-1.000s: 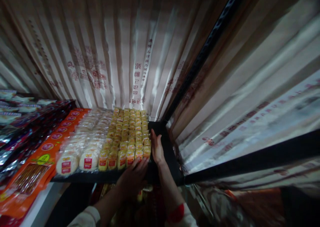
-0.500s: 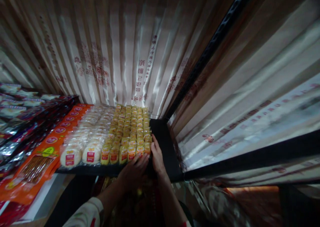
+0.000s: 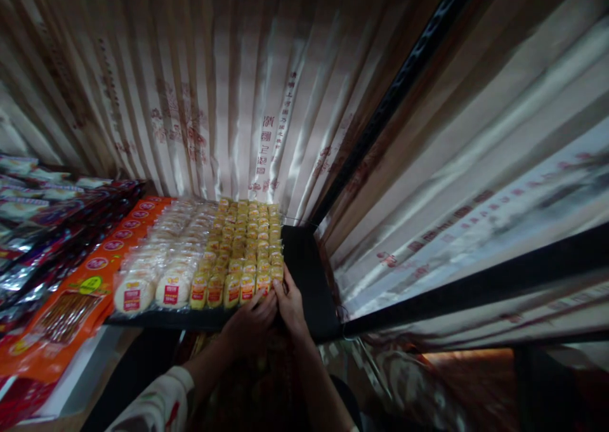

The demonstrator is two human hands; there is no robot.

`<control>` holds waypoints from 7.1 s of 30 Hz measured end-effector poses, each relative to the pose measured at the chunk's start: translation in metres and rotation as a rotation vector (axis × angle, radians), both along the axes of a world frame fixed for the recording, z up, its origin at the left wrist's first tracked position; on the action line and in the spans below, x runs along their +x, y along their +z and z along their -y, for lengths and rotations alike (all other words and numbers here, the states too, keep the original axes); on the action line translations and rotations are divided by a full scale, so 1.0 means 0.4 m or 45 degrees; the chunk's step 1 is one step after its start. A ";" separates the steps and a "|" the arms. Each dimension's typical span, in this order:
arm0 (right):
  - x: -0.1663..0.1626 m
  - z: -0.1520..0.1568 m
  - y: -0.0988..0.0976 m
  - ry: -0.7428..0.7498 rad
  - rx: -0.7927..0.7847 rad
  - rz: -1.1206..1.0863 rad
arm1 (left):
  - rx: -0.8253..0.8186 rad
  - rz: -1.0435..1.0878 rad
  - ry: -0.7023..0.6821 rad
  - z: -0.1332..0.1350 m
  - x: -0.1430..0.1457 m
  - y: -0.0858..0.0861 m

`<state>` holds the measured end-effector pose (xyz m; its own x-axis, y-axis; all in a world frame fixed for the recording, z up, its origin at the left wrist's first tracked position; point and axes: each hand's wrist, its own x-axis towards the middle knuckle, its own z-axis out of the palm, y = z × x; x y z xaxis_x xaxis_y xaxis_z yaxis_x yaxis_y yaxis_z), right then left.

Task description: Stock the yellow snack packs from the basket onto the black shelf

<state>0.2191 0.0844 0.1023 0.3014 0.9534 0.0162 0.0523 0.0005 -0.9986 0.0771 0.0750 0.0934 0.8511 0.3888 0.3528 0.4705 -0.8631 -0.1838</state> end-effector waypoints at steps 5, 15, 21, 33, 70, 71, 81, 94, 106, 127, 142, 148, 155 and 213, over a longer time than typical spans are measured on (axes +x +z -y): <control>-0.004 0.001 -0.016 -0.034 0.016 -0.022 | 0.060 0.019 -0.016 -0.003 0.000 -0.014; -0.005 -0.001 -0.036 -0.096 0.040 -0.010 | 0.113 0.097 -0.061 -0.008 -0.003 -0.043; -0.005 0.001 -0.031 -0.073 0.052 0.002 | 0.061 0.272 0.114 0.013 -0.019 -0.051; 0.001 0.000 -0.044 -0.098 0.069 0.221 | 0.022 0.329 0.290 0.047 -0.007 -0.062; -0.008 0.004 -0.042 -0.152 0.052 0.653 | -0.034 0.340 0.274 0.028 -0.004 -0.034; -0.009 0.004 -0.042 -0.150 0.056 0.648 | -0.027 0.342 0.272 0.028 -0.004 -0.032; -0.021 -0.003 -0.033 -0.219 -0.035 0.612 | 0.089 0.375 0.242 0.028 -0.008 -0.014; -0.032 -0.008 -0.012 -0.263 -0.096 0.614 | -0.002 0.505 0.261 0.037 -0.001 -0.029; -0.030 -0.012 -0.025 -0.272 -0.020 0.588 | -0.185 0.744 0.603 0.126 0.020 -0.071; -0.032 -0.008 -0.015 -0.285 -0.053 0.626 | -0.200 0.857 0.550 0.091 0.035 -0.068; -0.032 -0.009 -0.019 -0.291 -0.024 0.637 | -0.181 0.793 0.533 0.063 0.026 -0.054; -0.034 -0.006 -0.013 -0.279 -0.060 0.660 | -0.151 0.801 0.505 0.066 0.019 -0.060; -0.041 -0.007 -0.008 -0.250 -0.052 0.735 | -0.164 0.833 0.522 0.068 0.025 -0.058; -0.073 -0.018 0.004 -0.356 -0.177 1.020 | -0.425 0.242 0.622 -0.320 -0.009 0.208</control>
<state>0.1897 0.0917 0.1038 0.4732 0.8547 0.2132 0.7215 -0.2372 -0.6505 0.0735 0.2031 0.1766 0.4809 0.8333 0.2728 0.8237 -0.5360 0.1850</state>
